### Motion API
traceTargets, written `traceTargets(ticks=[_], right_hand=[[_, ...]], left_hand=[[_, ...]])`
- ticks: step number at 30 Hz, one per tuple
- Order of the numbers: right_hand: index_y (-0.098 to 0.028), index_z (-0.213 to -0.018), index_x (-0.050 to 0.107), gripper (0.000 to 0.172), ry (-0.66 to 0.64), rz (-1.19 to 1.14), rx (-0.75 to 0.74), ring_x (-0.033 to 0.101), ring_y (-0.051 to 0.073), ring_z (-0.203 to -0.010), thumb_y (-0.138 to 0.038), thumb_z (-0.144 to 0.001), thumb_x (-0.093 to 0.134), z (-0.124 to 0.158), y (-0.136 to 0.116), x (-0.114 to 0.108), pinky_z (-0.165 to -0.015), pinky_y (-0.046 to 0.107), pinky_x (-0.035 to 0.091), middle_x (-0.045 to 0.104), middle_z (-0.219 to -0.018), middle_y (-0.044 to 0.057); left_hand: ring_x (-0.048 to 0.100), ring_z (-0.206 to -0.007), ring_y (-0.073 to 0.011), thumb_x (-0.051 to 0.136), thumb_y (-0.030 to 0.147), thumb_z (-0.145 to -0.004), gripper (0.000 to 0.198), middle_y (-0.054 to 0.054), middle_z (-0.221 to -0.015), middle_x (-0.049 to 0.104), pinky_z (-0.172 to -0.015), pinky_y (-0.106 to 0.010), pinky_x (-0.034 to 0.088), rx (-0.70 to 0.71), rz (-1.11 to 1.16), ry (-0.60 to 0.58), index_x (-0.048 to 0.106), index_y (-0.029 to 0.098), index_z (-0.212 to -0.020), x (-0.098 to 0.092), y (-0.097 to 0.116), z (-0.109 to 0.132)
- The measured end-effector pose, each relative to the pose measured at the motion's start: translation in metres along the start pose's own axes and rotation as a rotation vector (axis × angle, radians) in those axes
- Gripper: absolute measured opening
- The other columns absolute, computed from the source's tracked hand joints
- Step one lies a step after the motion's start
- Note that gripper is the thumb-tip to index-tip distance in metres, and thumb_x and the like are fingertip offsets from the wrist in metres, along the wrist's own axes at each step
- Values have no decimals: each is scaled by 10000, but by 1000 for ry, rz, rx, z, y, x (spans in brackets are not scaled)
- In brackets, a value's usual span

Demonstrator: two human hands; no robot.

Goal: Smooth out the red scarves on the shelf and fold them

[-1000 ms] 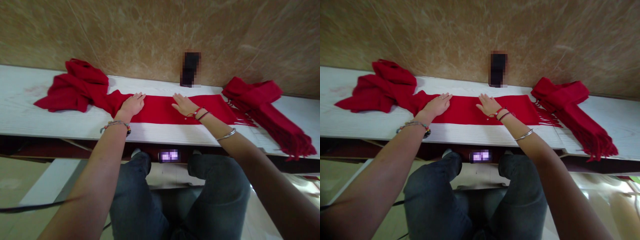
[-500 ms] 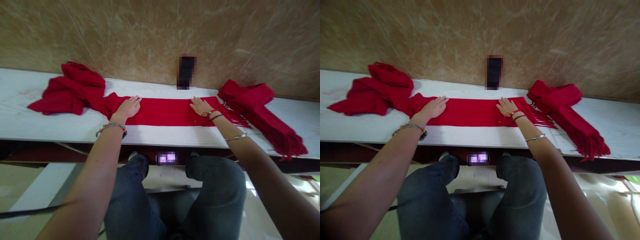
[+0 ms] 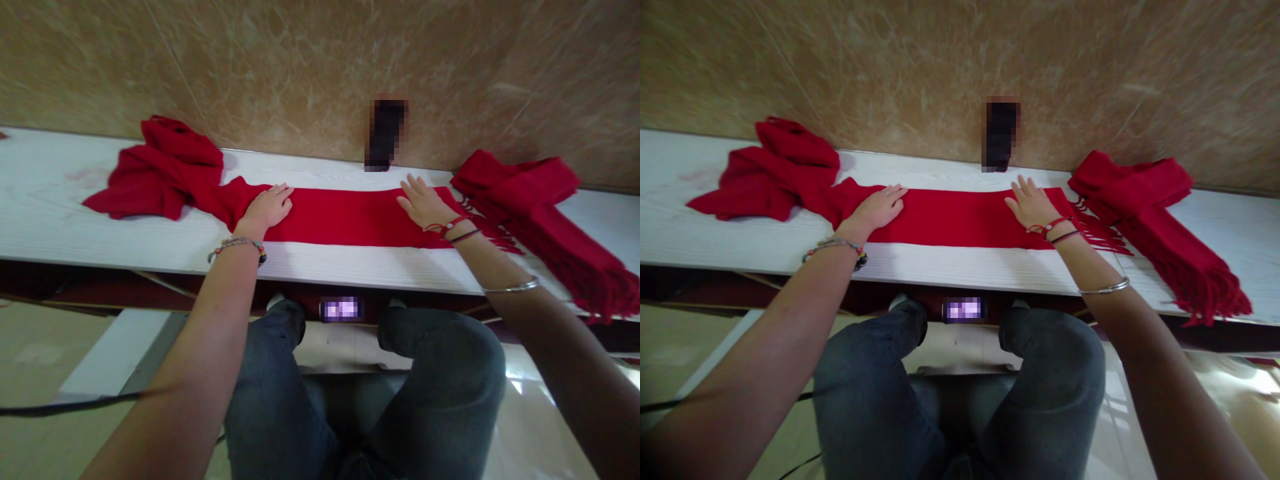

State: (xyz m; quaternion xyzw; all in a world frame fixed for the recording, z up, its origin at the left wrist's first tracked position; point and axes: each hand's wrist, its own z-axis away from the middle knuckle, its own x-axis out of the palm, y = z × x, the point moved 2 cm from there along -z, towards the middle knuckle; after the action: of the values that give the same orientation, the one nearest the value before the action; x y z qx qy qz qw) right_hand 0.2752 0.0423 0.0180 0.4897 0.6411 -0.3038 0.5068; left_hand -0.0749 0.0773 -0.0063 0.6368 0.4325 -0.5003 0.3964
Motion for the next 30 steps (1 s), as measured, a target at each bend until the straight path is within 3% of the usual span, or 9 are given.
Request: traceTargets(ticks=[5,9,13,18,20,23,30], right_hand=[[-153,-1399,312,533,-182,-185,-144,203,310,-1353,-400,-929,277,-3,-103,-11,-1000,549,306,192,-1498,136],[-172,-1399,320,515,-249,-176,-165,220,282,-1351,-389,-936,267,5,-137,-6,-1040,539,250,236,-1491,97],[-174,-1394,333,499,-243,-170,-159,234,259,-1349,-368,-940,263,10,-136,-4,-1058,510,228,273,-1478,87],[-164,-1389,343,500,-232,-186,-154,242,265,-1346,-365,-937,271,11,-135,-7,-1057,509,232,278,-1476,89],[-155,-1385,351,500,-226,-193,-156,253,265,-1342,-360,-935,274,11,-136,-7,-1058,503,237,286,-1472,93],[-157,-1387,351,499,-225,-182,-154,267,262,-1337,-354,-935,269,12,-131,-7,-1057,489,254,288,-1470,96],[-202,-1406,315,497,-267,-40,-66,278,326,-1321,-354,-935,261,24,-96,-8,-1006,574,282,283,-1472,104]], left_hand=[[401,-1269,-174,358,215,-861,464,-90,-1364,458,-1072,-265,286,-26,55,60,487,78,-1285,-5,2,6],[433,-1244,-177,341,221,-874,447,-105,-1344,479,-1067,-276,299,50,52,82,510,79,-1263,-8,2,9],[323,-1316,-221,314,291,-910,462,-108,-1433,354,-1090,-349,255,99,20,-14,465,104,-1304,-10,13,15],[124,-1371,-323,286,514,-909,569,-79,-1512,152,-1073,-503,212,-37,41,-195,301,239,-1407,-16,59,41],[110,-1371,-331,261,544,-904,588,-72,-1518,123,-1072,-525,187,-105,43,-269,251,267,-1424,-18,75,52],[109,-1376,-316,229,530,-913,583,-69,-1516,129,-1079,-529,159,-148,25,-262,222,265,-1433,-18,87,61],[130,-1376,-301,243,509,-916,565,-47,-1510,161,-1084,-503,173,-141,-4,-220,256,260,-1424,-18,84,65]])
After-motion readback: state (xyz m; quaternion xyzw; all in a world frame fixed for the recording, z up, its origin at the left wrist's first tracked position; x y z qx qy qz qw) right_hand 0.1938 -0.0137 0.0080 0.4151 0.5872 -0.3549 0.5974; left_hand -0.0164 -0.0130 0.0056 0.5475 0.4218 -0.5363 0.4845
